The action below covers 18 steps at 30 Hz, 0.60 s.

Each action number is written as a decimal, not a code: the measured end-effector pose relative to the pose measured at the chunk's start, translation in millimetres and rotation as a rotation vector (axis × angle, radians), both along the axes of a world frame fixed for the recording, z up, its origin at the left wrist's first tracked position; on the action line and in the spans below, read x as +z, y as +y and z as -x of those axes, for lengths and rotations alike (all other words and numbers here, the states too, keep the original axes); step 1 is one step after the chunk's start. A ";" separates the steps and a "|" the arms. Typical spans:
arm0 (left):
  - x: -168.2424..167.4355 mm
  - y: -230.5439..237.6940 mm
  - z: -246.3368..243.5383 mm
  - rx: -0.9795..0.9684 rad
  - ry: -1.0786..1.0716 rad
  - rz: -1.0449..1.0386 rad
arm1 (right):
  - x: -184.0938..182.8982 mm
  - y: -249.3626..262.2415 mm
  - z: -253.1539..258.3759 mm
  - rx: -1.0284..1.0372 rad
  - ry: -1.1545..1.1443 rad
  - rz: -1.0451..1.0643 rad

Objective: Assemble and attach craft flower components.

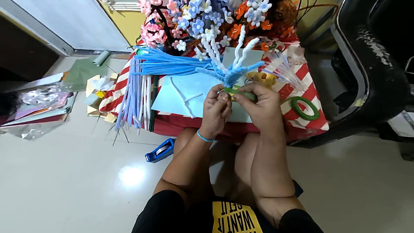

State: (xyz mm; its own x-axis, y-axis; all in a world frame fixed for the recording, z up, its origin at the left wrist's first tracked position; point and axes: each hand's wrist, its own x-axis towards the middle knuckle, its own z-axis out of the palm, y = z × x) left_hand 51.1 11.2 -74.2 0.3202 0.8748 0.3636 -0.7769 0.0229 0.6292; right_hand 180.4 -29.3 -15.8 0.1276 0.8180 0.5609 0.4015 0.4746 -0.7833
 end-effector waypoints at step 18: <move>-0.5 -9.5 -9.6 0.381 0.125 -0.046 | -1.8 -1.2 30.7 0.022 0.182 -0.087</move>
